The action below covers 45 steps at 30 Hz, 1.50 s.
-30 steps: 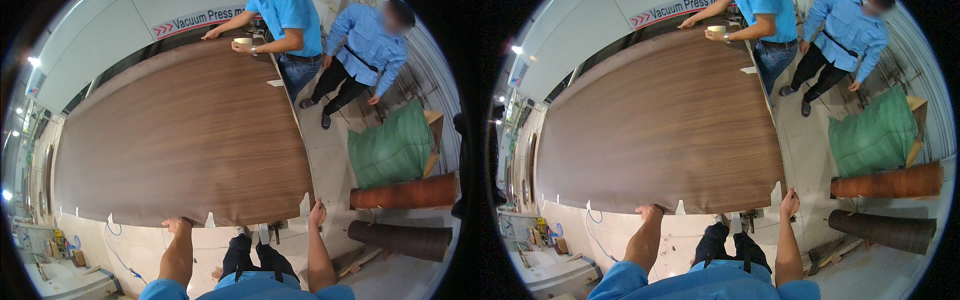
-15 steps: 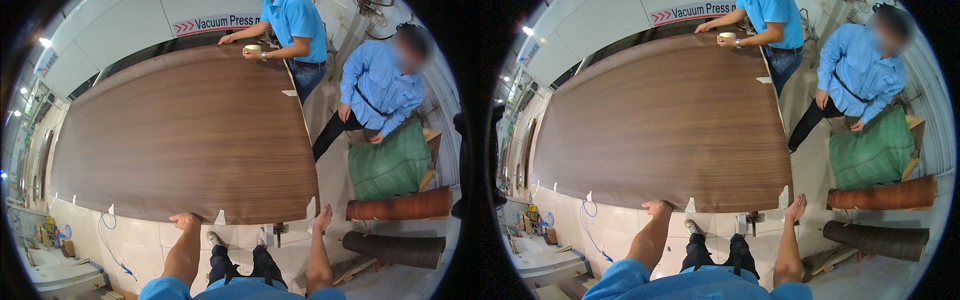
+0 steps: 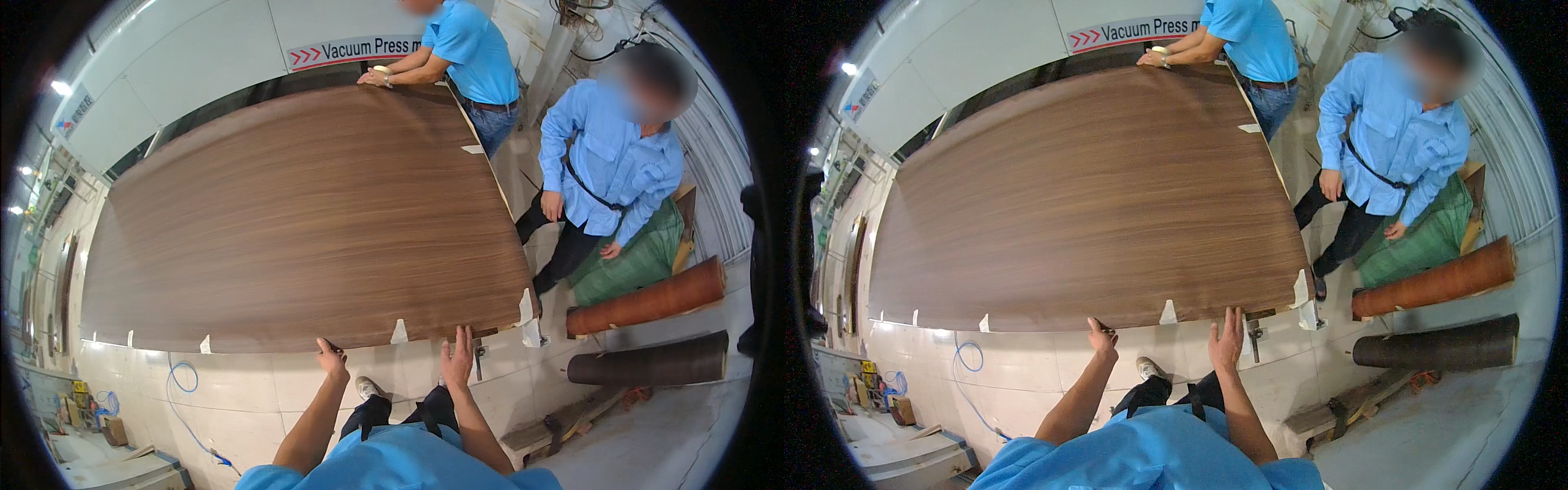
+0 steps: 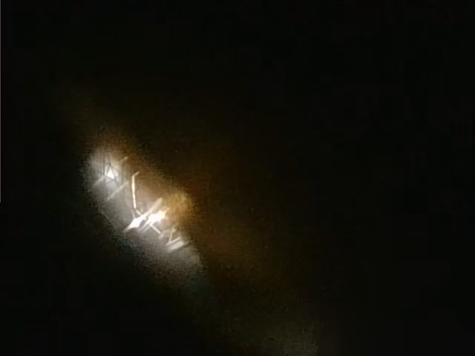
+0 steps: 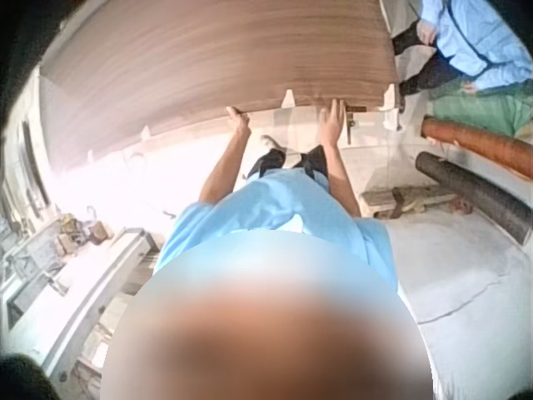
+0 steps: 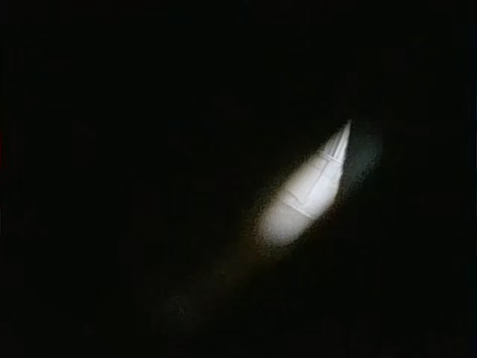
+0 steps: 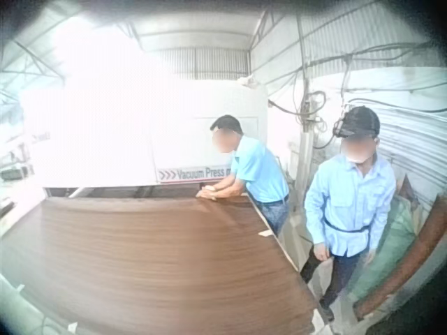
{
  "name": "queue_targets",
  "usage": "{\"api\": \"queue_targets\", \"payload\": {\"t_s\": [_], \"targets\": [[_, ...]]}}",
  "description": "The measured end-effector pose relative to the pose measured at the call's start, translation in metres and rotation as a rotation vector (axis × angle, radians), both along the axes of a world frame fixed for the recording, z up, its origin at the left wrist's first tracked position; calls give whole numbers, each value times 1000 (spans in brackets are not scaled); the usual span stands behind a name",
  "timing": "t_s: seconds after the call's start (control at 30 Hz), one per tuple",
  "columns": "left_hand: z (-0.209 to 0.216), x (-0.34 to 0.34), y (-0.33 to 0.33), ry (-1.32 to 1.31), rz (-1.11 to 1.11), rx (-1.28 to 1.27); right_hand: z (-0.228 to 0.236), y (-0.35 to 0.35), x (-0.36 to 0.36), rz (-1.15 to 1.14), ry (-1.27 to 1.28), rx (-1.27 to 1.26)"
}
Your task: The person assists two coworkers in applying masking tape along the edges of a large wood panel on a vacuum press machine. The person holds the panel steady while the coworkers apply tape, then helps lift and position the panel onto the machine bed before operating the control panel.
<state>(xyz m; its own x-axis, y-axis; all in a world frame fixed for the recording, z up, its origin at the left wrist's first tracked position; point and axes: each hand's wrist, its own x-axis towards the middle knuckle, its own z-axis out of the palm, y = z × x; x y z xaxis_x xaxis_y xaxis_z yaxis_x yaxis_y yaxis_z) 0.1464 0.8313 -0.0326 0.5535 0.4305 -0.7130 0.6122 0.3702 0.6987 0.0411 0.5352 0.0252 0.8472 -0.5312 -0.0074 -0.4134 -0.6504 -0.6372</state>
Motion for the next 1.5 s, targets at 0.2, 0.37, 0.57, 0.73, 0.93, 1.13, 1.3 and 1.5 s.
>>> {"api": "queue_targets", "payload": {"t_s": [0.2,0.37,0.57,0.73,0.93,1.13,1.3,1.5], "targets": [[-11,-44,92,71,-425,-241,11,29,16,71,237,-159],[-52,-99,162,221,-503,-123,12,30,19,67,314,-197],[-78,-156,219,440,-445,-70,9,35,20,73,375,-248],[-76,-160,228,456,-442,-55,13,35,21,80,429,-211],[-66,-122,203,342,-481,-79,19,38,22,81,458,-202],[-57,-101,173,220,-498,-133,16,38,20,78,462,-205],[-71,-116,173,299,-548,-93,14,38,20,65,472,-219],[-118,-145,208,350,-585,-113,10,37,21,68,461,-264]]}}
